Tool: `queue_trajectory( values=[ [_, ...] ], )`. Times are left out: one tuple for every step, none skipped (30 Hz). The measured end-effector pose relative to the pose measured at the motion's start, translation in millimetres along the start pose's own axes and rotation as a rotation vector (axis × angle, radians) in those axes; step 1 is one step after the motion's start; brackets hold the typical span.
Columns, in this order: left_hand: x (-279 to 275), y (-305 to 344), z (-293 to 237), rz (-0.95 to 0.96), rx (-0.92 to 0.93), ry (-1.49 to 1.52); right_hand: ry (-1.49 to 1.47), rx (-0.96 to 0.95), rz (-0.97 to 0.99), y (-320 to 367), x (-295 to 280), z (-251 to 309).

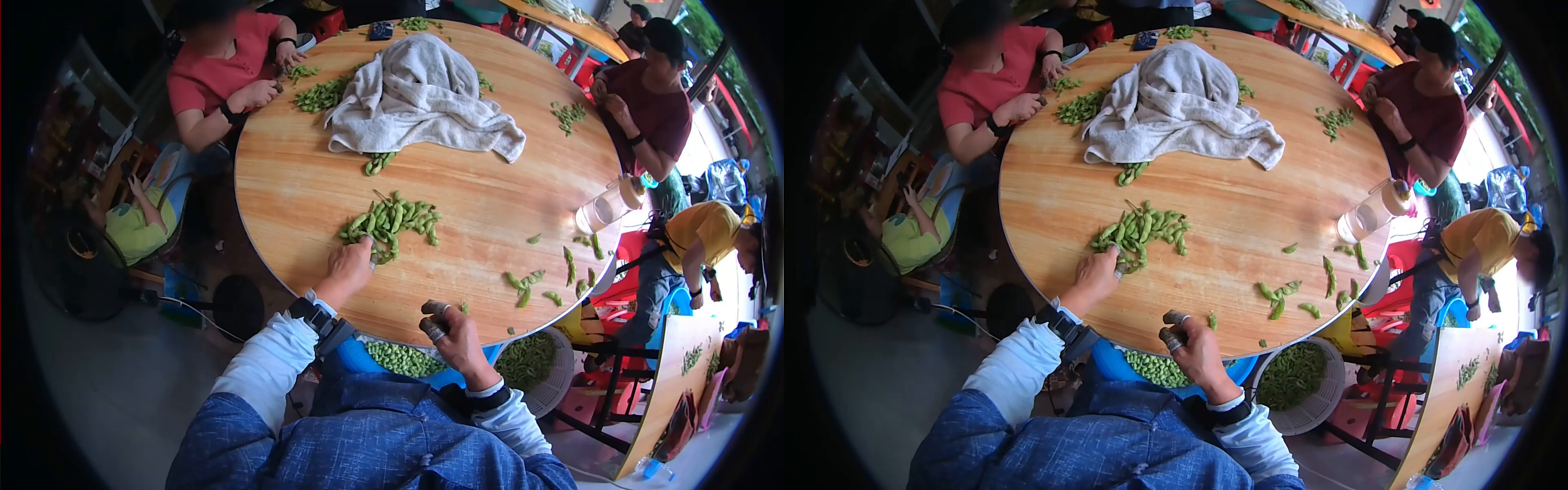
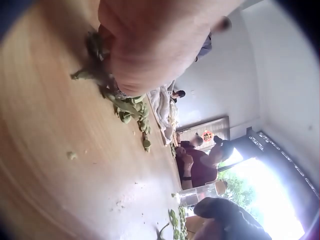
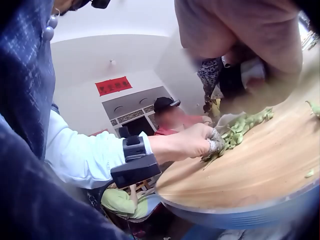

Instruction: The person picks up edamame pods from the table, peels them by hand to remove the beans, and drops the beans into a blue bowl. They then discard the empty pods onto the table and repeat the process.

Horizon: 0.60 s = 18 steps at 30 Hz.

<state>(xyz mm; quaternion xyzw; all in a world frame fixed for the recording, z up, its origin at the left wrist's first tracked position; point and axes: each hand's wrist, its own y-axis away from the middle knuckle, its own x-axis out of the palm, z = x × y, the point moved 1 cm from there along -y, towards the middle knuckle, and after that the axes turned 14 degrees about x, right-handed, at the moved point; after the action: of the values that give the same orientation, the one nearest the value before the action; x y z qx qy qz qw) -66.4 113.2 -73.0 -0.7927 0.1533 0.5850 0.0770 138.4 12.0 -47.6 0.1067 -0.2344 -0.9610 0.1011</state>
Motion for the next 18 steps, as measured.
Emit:
queue_trajectory(
  values=[
    [-2,-1,-1,0.017,-0.004,-0.008,-0.010,-0.004,0.015,-1,2,-1],
    [-5,-2,-3,0.034,-0.008,-0.017,0.019,-0.021,0.012,-1,2,0],
    [-7,-4,-5,0.051,-0.012,-0.025,0.004,-0.014,0.017,0,2,1],
    [-6,-3,-4,0.046,-0.017,-0.020,-0.012,-0.007,0.020,1,2,2],
    [-2,-2,-1,0.043,-0.020,-0.015,-0.030,0.002,0.022,2,1,2],
    [4,0,3,0.041,-0.023,-0.010,-0.042,0.010,0.036,2,0,1],
    [13,3,8,-0.092,0.008,0.215,-0.055,0.019,0.051,1,0,-1],
    [24,9,14,-0.224,0.039,0.441,-0.068,0.027,0.066,1,0,-2],
    [31,14,16,-0.355,0.070,0.667,-0.094,0.024,0.074,0,0,-1],
    [20,20,4,-0.317,-0.029,0.956,-0.120,0.020,0.081,0,1,1],
    [7,28,-13,-0.270,-0.133,1.244,-0.145,0.017,0.088,-1,2,4],
    [-3,34,-30,-0.216,-0.242,1.529,-0.188,0.034,0.128,-2,4,8],
    [-3,38,-42,-0.237,-0.213,1.616,-0.230,0.049,0.168,-5,5,12],
    [-7,41,-53,-0.242,-0.161,1.642,-0.272,0.064,0.208,-6,7,15],
    [-11,44,-63,-0.248,-0.108,1.667,-0.313,0.065,0.234,-8,8,15],
    [-14,46,-69,-0.228,-0.054,1.687,-0.353,0.065,0.262,-12,11,14],
    [-19,48,-75,-0.218,-0.010,1.665,-0.393,0.066,0.292,-15,13,11],
    [-16,50,-77,-0.228,0.014,1.646,-0.338,-0.019,0.228,-17,13,9]
  ],
)
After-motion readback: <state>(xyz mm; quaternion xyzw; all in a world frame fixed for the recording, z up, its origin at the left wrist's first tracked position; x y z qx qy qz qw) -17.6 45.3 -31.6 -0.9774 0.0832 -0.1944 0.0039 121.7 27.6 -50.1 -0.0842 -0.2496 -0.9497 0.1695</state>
